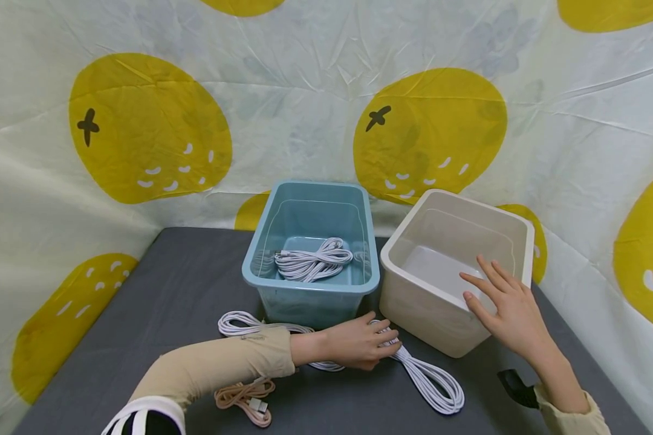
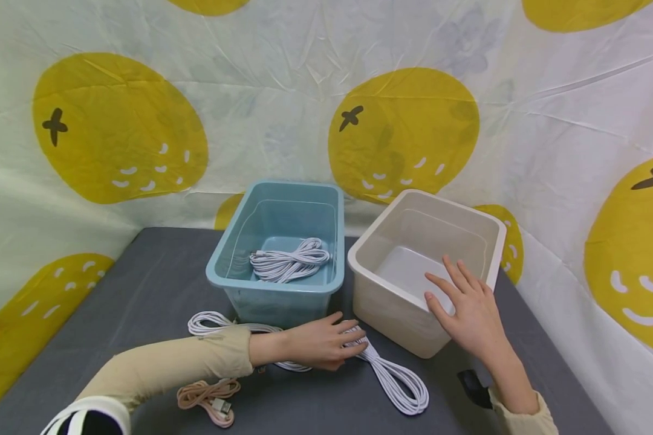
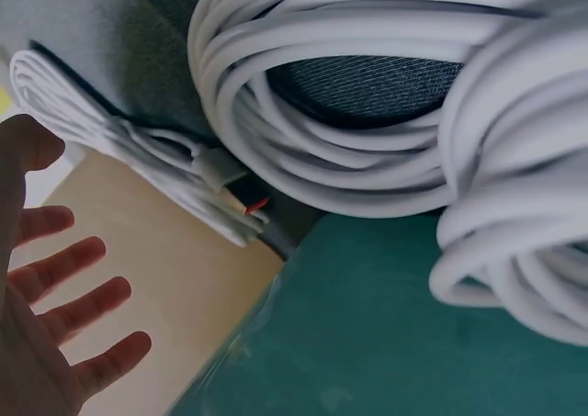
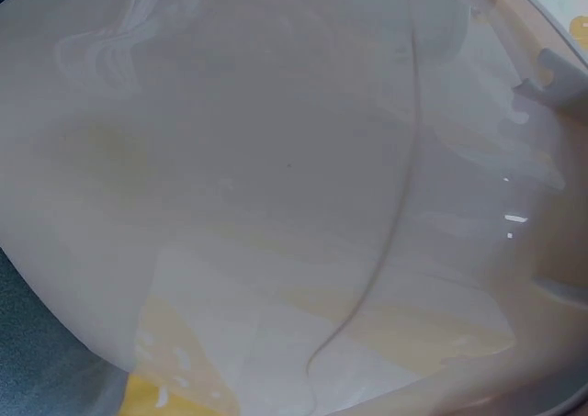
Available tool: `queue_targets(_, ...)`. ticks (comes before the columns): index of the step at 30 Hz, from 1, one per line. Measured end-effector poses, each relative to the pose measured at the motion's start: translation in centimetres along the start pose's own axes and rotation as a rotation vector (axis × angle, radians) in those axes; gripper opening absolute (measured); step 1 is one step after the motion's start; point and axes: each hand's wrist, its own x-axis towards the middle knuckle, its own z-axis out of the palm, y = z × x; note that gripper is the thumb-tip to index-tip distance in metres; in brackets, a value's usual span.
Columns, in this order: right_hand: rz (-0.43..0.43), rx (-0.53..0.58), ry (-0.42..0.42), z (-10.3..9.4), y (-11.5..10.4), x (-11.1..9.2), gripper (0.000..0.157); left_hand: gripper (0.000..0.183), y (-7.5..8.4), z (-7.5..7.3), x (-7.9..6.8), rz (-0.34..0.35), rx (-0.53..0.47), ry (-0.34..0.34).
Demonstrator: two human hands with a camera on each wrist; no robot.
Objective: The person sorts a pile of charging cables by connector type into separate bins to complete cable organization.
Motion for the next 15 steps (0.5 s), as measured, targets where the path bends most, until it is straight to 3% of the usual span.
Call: queue_targets(15, -0.004, 0.003, 0.001, 0.1, 0.2, -0.2, 0.037, 0.044, 0.4, 2.1, 1.0, 0.002, 0.014, -0.044)
